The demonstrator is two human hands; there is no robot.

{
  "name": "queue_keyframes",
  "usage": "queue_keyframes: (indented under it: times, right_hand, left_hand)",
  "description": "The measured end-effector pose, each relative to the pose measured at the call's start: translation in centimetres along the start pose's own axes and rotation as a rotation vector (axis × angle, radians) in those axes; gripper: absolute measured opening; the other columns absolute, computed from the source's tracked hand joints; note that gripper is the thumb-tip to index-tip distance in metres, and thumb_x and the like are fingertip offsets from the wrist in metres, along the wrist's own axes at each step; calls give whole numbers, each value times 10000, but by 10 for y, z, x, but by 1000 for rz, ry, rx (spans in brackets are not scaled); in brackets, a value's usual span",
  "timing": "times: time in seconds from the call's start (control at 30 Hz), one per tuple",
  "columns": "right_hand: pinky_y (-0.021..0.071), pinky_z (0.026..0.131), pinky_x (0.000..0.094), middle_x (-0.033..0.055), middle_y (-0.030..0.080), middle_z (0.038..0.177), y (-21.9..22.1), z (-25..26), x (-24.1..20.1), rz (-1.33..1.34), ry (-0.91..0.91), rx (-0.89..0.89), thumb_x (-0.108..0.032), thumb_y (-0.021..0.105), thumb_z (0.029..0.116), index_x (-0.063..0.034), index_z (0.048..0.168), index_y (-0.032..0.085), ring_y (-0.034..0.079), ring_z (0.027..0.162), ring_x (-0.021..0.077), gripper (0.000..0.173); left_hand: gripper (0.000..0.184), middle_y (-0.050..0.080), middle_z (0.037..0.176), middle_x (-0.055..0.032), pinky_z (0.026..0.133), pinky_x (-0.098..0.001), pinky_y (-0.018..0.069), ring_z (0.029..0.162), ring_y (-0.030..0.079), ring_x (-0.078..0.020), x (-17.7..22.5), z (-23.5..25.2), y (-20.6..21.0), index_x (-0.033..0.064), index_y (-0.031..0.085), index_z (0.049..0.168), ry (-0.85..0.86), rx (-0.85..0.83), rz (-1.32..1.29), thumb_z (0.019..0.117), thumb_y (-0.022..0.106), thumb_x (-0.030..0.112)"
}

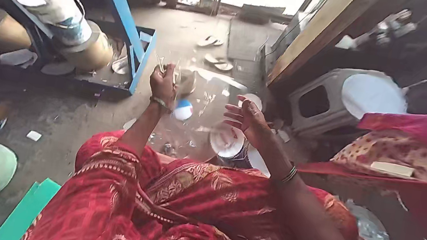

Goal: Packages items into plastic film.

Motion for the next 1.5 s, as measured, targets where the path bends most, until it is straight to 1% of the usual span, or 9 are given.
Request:
queue_keyframes:
  times: [0.17,0.3,0.5,0.57,0.63,0.77,0.9,1.0,1.5]
  right_hand:
    - [608,888,441,112,672,1304,18,-2,9,16,74,-277,-783,182,973,-144,1550,321,721,1043,267,873]
    - [607,894,429,106,675,1295,27,-4,3,70,42,-346,-837,280,921,-131,1518,379,715,1057,258,930]
    - [624,788,350,86,732,1023,24,-2,0,53,82,-205,-223,680,956,-99,1160,641,727,872,182,243]
    - [614,757,305,61,724,960,23,-1,-7,45,31,-187,-124,639,978,-85,1106,681,706,820,137,140]
    - [622,789,313,62,732,1001,22,-3,-16,42,-19,-87,-69,589,1013,-55,1118,686,721,853,143,143]
    - [624,777,318,33,723,980,16,-12,-18,-39,-24,156,-131,670,989,-78,1105,670,717,807,132,128]
    - [576,652,270,-36,669,821,18,-5,-8,-95,-42,285,-328,752,938,-140,1009,644,630,674,63,228]
    - [541,614,260,-45,615,809,23,-12,-11,-62,-32,277,-418,724,947,-180,1013,603,586,655,62,275]
    - [599,747,323,1,642,918,25,-8,-22,67,-30,377,-245,594,1038,-123,1145,576,660,779,107,163]
  left_hand:
    - [223,462,647,26,479,-207,447,478,455,-50,-12,21,-6,17,569,1105,-230,158,-336,1080,514,231]
    - [227,491,684,3,509,-232,480,505,488,-70,-18,26,-14,15,553,1118,-233,227,-335,1080,516,236]
    - [246,498,668,-7,524,-264,485,510,502,-96,-33,37,-27,20,566,1103,-216,324,-291,1085,510,258]
    - [328,577,835,-105,627,-331,549,647,593,-169,-38,37,-28,-14,547,1229,-260,306,-208,1078,522,276]
    - [607,563,1303,-273,920,-459,561,1093,640,-328,-37,31,-28,-45,352,1482,-342,200,-77,1039,601,286]
    - [999,278,1614,-306,1209,-547,269,1492,307,-432,-22,11,-18,-35,161,1605,-96,177,400,927,722,438]
    - [698,596,1349,-255,1083,-588,420,1287,546,-412,11,-53,19,-31,582,1339,555,-142,433,896,732,488]
    - [803,619,1285,-208,992,-575,479,1225,581,-379,13,-120,49,16,619,1224,701,-536,402,748,812,632]
    - [228,747,983,-148,840,-358,627,846,750,-177,-19,-124,69,-74,656,1159,360,-675,-69,1063,510,72]
Point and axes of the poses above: each hand's wrist, its own z-axis towards the middle knuckle, its own y-axis out of the palm, x = y × z, the point moved 2 cm from there along z, towards the middle knuckle
